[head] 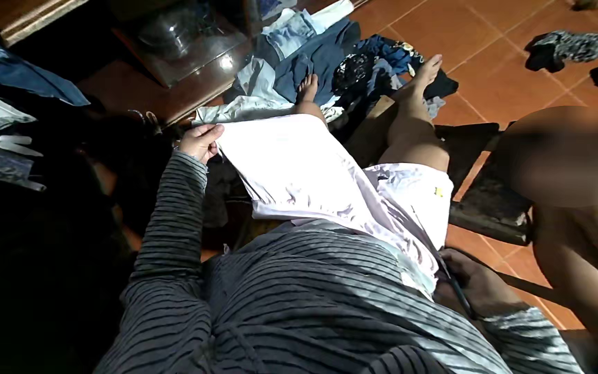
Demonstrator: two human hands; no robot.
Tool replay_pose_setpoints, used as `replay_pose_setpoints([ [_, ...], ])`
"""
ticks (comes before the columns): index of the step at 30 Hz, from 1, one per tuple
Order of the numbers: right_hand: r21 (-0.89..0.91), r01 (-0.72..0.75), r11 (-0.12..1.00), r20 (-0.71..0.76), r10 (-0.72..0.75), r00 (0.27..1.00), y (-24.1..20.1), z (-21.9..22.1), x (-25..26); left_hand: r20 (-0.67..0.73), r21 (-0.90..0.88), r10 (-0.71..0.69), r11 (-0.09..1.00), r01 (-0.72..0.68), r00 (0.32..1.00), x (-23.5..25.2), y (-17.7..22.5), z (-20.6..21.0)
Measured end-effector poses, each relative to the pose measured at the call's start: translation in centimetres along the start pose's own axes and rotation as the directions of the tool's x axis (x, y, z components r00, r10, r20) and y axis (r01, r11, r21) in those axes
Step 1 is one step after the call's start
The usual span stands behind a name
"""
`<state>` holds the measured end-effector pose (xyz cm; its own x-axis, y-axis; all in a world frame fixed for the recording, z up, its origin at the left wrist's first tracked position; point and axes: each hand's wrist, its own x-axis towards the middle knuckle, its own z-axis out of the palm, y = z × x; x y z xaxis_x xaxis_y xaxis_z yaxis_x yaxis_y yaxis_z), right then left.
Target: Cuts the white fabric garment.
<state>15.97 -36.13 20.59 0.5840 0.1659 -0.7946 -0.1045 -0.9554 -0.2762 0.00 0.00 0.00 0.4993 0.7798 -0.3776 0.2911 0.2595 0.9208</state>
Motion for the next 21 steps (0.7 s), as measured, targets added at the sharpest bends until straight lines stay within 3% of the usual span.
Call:
replay_pose_setpoints([
  [3,-0.066,-0.021,0.998,-0.011,0.020,1.000,1.5,0.0,1.4,0.128,-0.023,-0.026,0.999,0.029,0.991,-0.4,0.6,-0.7],
  [4,-0.031,0.042,0.999,-0.018,-0.042,0.999,3.8,-0.2,2.8,0.159,-0.018,-0.011,1.000,0.014,0.987,-0.5,0.7,-0.9],
  [5,0.061,0.227,0.972,-0.020,-0.226,0.974,8.4,-0.7,5.4,0.179,-0.006,0.012,1.000,-0.012,0.984,-0.6,0.8,-1.2],
  [6,0.163,0.521,0.838,-0.020,-0.525,0.851,14.9,-1.4,9.9,0.191,-0.001,0.041,0.999,-0.042,0.981,-0.7,0.8,-1.4],
  [7,0.257,0.701,0.665,-0.045,-0.717,0.696,19.5,-1.9,14.1,0.202,-0.015,0.081,0.997,-0.080,0.976,-0.6,0.7,-1.6],
  [8,0.322,0.753,0.573,-0.110,-0.768,0.631,21.4,-1.8,16.2,0.229,-0.045,0.115,0.993,-0.108,0.967,-0.7,0.7,-1.9],
  [13,0.380,0.759,0.528,-0.153,-0.774,0.615,18.0,-1.6,15.9,0.310,-0.073,0.077,0.996,-0.057,0.948,-0.9,1.2,-3.2],
  [17,0.351,0.763,0.543,-0.215,-0.746,0.630,16.4,0.9,16.6,0.237,-0.120,-0.064,0.988,0.094,0.969,-2.1,1.9,-3.1],
  [21,0.349,0.731,0.586,-0.225,-0.705,0.673,16.4,0.9,16.8,0.319,-0.167,0.078,0.986,-0.025,0.945,-1.1,0.4,-4.4],
])
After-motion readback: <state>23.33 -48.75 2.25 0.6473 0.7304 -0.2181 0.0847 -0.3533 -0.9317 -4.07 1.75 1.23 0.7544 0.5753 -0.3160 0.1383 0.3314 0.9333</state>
